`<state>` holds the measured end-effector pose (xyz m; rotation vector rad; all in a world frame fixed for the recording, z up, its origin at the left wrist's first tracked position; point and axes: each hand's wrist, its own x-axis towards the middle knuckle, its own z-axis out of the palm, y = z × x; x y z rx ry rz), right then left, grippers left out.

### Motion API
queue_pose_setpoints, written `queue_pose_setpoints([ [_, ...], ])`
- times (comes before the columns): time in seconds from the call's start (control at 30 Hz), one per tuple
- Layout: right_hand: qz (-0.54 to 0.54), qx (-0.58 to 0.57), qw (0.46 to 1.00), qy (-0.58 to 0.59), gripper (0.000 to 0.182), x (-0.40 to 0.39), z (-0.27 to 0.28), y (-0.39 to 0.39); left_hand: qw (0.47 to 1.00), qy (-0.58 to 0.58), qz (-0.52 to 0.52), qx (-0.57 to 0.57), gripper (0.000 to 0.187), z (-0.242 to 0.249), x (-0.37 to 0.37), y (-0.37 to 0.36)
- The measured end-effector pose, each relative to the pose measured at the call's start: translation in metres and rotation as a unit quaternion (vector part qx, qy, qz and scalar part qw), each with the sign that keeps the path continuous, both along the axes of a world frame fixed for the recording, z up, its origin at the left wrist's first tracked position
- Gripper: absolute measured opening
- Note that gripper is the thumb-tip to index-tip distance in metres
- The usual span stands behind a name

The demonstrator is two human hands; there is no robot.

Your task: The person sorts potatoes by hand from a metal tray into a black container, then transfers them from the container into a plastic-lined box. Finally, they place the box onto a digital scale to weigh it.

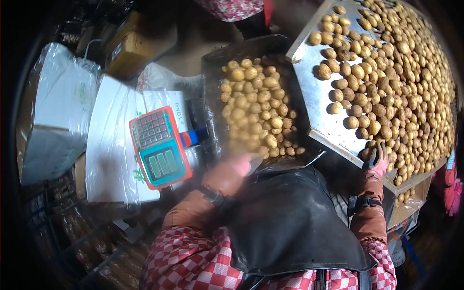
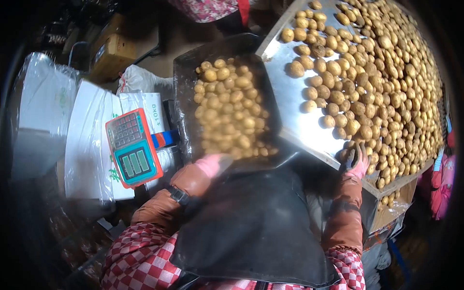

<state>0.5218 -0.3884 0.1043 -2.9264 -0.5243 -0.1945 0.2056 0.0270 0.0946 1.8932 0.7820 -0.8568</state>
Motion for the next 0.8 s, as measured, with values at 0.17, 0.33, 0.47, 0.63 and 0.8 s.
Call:
queue_pose_setpoints([
  [0.17,0.021,0.001,1.0,0.006,0.042,0.007,-0.015,-0.015,0.992,-0.025,0.116,-0.029,0.028,0.019,-0.03,0.006],
  [0.33,0.047,0.018,0.999,-0.006,0.039,0.012,-0.018,-0.015,0.982,-0.04,0.184,-0.011,0.028,0.034,-0.062,0.004],
  [0.47,0.043,0.03,0.999,-0.003,0.04,0.012,-0.013,-0.008,0.976,-0.055,0.212,0.004,0.028,0.038,-0.071,-0.004],
  [0.63,0.03,0.022,0.999,0.029,0.044,0.01,-0.008,-0.005,0.974,-0.087,0.206,0.045,0.028,0.046,-0.052,-0.013],
  [0.8,0.025,-0.014,0.998,0.055,0.049,0.007,0.003,-0.002,0.97,-0.124,0.164,0.131,0.028,0.063,0.001,-0.032],
])
